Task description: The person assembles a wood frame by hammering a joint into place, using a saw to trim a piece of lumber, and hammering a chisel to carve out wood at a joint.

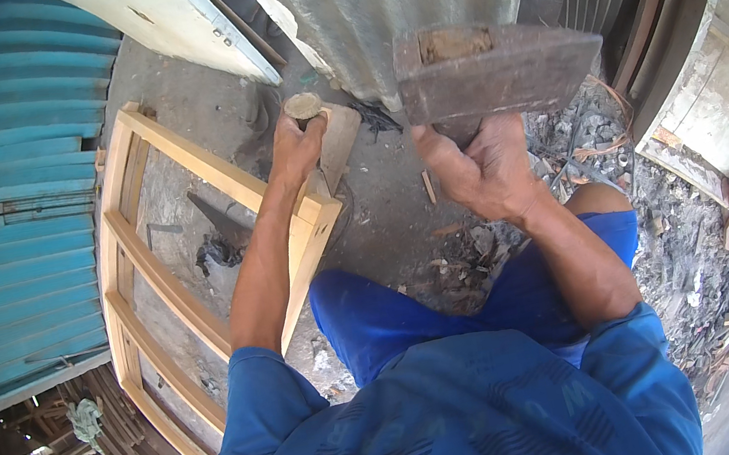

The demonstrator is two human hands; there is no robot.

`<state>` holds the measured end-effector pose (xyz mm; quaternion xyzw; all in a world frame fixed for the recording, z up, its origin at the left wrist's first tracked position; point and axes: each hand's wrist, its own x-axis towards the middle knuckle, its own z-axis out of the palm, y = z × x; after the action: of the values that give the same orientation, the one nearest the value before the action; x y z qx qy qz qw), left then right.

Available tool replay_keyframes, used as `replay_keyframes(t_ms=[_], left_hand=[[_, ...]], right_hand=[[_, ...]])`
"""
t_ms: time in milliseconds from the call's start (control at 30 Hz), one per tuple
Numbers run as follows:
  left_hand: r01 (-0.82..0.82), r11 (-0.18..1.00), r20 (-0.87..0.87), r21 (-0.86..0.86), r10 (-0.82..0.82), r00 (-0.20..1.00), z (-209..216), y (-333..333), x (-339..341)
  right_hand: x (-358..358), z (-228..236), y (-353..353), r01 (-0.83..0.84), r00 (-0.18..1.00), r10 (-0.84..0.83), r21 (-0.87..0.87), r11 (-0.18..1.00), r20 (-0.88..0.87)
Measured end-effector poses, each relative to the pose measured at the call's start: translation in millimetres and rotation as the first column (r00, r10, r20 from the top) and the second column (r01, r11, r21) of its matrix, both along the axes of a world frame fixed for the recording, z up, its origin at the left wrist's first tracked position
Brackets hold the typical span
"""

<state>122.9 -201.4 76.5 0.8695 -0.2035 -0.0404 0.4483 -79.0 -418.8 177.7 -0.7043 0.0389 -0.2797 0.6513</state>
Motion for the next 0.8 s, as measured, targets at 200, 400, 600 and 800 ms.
replay_keyframes(t_ms=[200, 400, 600, 800], left_hand=[[0.034, 0.994, -0.085, 0.106, -0.025, 0.996, -0.4, -12.4, -0.3], [0.017, 0.987, -0.116, 0.159, 0.001, 0.993, -15.8, -7.4, 5.7], [0.059, 0.984, -0.12, 0.17, -0.039, 0.992, -10.4, -9.8, 8.4], [0.214, 0.948, -0.237, 0.236, -0.157, 0.959, -18.7, -18.9, 2.8]], right_hand=[[3.7, 0.2, -26.5, 0.024, 0.979, -0.021, 0.015, 1.0, -0.205], [7.4, -5.6, -31.2, 0.089, 0.969, -0.085, 0.005, 0.996, -0.232], [13.6, -13.9, -42.4, 0.122, 0.965, -0.129, -0.048, 0.991, -0.229], [21.5, -14.7, -35.6, 0.281, 0.937, -0.292, -0.081, 0.956, -0.19]])
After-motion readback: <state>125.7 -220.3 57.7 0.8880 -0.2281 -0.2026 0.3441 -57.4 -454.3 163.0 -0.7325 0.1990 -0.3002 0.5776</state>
